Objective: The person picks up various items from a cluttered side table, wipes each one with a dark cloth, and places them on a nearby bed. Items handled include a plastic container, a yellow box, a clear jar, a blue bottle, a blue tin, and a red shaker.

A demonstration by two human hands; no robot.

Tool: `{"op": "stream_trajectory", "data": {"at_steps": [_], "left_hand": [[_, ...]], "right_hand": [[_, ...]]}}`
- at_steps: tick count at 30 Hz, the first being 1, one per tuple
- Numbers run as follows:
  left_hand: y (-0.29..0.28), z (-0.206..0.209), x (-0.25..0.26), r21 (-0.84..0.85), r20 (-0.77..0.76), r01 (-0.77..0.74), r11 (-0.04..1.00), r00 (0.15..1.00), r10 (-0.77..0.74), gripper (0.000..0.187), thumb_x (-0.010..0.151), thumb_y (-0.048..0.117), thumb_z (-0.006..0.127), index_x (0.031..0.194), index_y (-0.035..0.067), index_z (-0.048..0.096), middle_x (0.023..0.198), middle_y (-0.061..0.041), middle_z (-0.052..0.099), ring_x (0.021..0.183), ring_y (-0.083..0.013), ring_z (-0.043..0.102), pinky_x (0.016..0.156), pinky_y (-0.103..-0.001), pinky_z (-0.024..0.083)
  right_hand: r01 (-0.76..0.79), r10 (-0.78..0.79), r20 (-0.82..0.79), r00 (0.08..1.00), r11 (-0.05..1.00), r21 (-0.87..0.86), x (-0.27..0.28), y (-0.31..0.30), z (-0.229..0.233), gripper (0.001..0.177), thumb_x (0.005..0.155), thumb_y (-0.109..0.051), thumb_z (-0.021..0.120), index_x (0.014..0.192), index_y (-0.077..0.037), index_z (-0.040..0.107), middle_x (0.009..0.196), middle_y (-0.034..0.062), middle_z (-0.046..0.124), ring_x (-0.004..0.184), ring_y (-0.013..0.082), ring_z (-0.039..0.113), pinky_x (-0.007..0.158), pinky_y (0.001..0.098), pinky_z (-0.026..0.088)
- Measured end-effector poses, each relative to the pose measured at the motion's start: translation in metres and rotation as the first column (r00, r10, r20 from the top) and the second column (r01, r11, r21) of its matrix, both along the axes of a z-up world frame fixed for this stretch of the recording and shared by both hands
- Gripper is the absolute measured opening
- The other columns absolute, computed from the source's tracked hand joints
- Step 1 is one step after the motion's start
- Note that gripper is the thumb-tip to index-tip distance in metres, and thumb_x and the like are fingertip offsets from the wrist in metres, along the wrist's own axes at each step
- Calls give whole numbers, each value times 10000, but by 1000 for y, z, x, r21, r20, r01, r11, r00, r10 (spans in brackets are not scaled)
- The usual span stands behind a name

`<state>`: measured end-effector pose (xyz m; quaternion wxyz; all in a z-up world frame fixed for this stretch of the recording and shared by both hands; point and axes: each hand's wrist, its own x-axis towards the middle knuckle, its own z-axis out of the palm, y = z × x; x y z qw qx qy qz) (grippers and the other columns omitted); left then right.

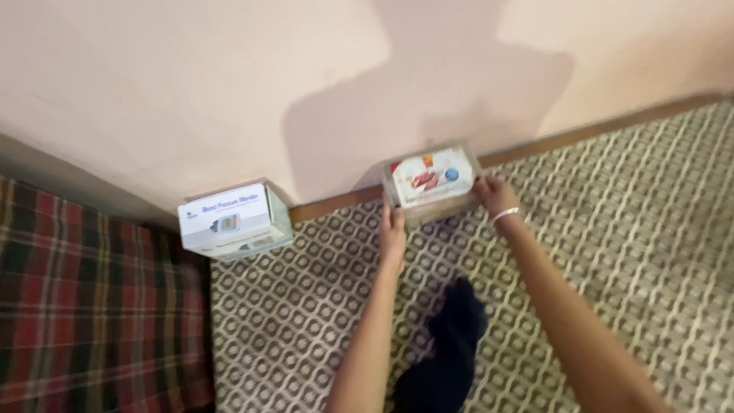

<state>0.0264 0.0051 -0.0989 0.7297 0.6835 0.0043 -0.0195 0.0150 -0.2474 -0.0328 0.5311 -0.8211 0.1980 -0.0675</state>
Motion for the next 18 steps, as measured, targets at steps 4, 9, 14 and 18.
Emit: {"op": "stream_trajectory", "data": {"at_steps": [4, 9, 14, 18], "left_hand": [[6, 70, -15, 188, -343, 42, 981, 939, 25, 603, 1046, 400, 427, 1621, 327, 260, 1642, -71, 347, 1431, -251, 407, 1109, -367, 387], [-2, 15, -7, 29, -10, -41, 999, 999, 42, 627, 1045, 378, 504, 1609, 180, 314, 1561, -159, 501, 1399, -268, 519, 1105, -352, 422], [2, -32, -1, 212, 162, -111, 971, 984, 77, 577, 1053, 306, 569, 1562, 92, 401, 1475, -213, 585, 1340, -281, 594, 1084, -350, 463], [28, -7, -37, 329, 14, 32, 944, 999, -39, 538, 1021, 190, 560, 1540, 90, 458, 1427, -188, 649, 1297, -274, 635, 1060, -348, 480]], "right_hand": [[-50, 49, -39, 998, 998, -22, 14, -7, -11, 254, 1019, -253, 580, 1041, -38, 711, 693, 8, 637, 579, 122, 550, 536, 285, 449], [-74, 83, -33, 996, 971, 226, 19, -31, -44, 245, 1050, -262, 585, 1014, -41, 684, 755, 32, 602, 636, 158, 530, 525, 299, 441], [-97, 116, -50, 992, 953, 286, 16, -23, -27, 245, 1029, -283, 567, 1041, -56, 659, 921, 55, 645, 813, 164, 622, 611, 321, 564], [-81, 105, -56, 993, 942, 324, 17, -28, -34, 288, 1032, -320, 568, 1116, -50, 622, 1042, 81, 630, 910, 195, 638, 665, 358, 614]]}}
